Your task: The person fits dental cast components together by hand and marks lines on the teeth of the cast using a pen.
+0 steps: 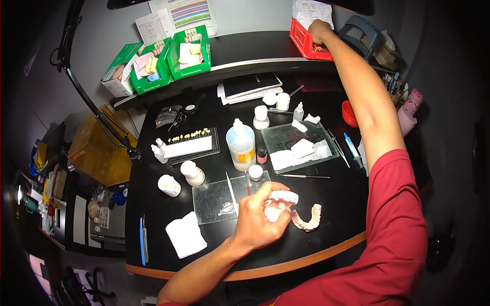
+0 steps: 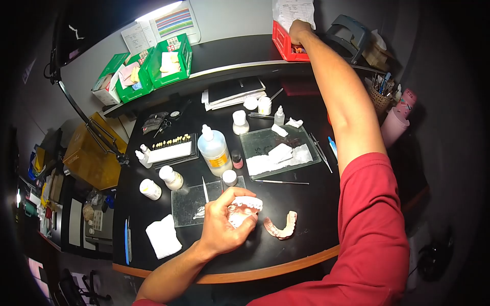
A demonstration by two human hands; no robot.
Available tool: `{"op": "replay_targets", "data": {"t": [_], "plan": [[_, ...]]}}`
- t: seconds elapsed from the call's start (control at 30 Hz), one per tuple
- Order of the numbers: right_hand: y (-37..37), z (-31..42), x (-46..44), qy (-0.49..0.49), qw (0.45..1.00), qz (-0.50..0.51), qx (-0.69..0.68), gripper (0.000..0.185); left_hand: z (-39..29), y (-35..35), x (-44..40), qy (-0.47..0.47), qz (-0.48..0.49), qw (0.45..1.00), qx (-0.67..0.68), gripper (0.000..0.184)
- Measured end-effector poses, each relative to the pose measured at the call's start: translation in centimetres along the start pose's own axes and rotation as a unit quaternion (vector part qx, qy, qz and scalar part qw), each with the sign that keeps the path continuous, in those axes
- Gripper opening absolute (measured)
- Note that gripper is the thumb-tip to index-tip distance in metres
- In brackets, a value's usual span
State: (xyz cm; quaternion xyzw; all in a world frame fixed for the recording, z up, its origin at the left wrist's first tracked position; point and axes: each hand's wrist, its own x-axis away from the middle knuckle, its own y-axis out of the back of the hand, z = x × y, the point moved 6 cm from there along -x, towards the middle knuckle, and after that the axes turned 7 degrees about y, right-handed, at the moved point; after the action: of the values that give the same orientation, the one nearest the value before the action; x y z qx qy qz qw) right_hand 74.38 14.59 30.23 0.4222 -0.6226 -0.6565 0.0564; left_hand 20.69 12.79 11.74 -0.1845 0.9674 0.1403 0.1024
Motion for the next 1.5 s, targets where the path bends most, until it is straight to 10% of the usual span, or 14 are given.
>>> {"op": "replay_targets", "data": {"t": [0.37, 0.53, 0.77, 0.9, 0.97, 1.03, 1.1, 1.5], "plan": [[3.6, -0.5, 0.0, -0.021, 0.997, -0.064, 0.044, 0.047, 0.9, -0.2, -0.1, 0.030, 0.007, 1.000, -0.002, 0.028], [8.6, -0.3, 4.6, -0.041, 0.964, -0.105, -0.242, 0.033, 1.5, -0.4, -0.2, 0.025, 0.008, 1.000, 0.003, 0.029], [5.8, -0.8, 8.1, -0.187, 0.541, -0.047, -0.819, 0.027, 1.6, -0.6, -0.1, 0.032, 0.028, 0.999, 0.023, 0.029], [5.6, -0.3, 11.0, -0.235, 0.434, 0.014, -0.870, 0.032, 1.7, -0.8, 0.0, 0.021, 0.033, 0.999, 0.027, 0.029], [5.7, -0.1, 10.7, -0.156, 0.568, 0.042, -0.807, 0.032, 1.7, -0.8, 0.0, 0.017, 0.034, 0.999, 0.028, 0.028], [6.6, 0.0, 10.9, -0.072, 0.871, -0.083, -0.478, 0.021, 1.6, -0.8, 0.1, 0.022, 0.035, 0.999, 0.024, 0.028], [6.3, 0.8, 11.0, 0.019, 0.967, -0.110, -0.227, 0.023, 1.2, -0.7, 0.1, 0.013, 0.033, 0.999, 0.010, 0.027], [2.2, 1.5, 10.1, -0.034, 0.932, -0.005, -0.361, 0.024, 0.5, -0.7, 0.1, -0.003, 0.034, 0.999, 0.009, 0.024]]}}
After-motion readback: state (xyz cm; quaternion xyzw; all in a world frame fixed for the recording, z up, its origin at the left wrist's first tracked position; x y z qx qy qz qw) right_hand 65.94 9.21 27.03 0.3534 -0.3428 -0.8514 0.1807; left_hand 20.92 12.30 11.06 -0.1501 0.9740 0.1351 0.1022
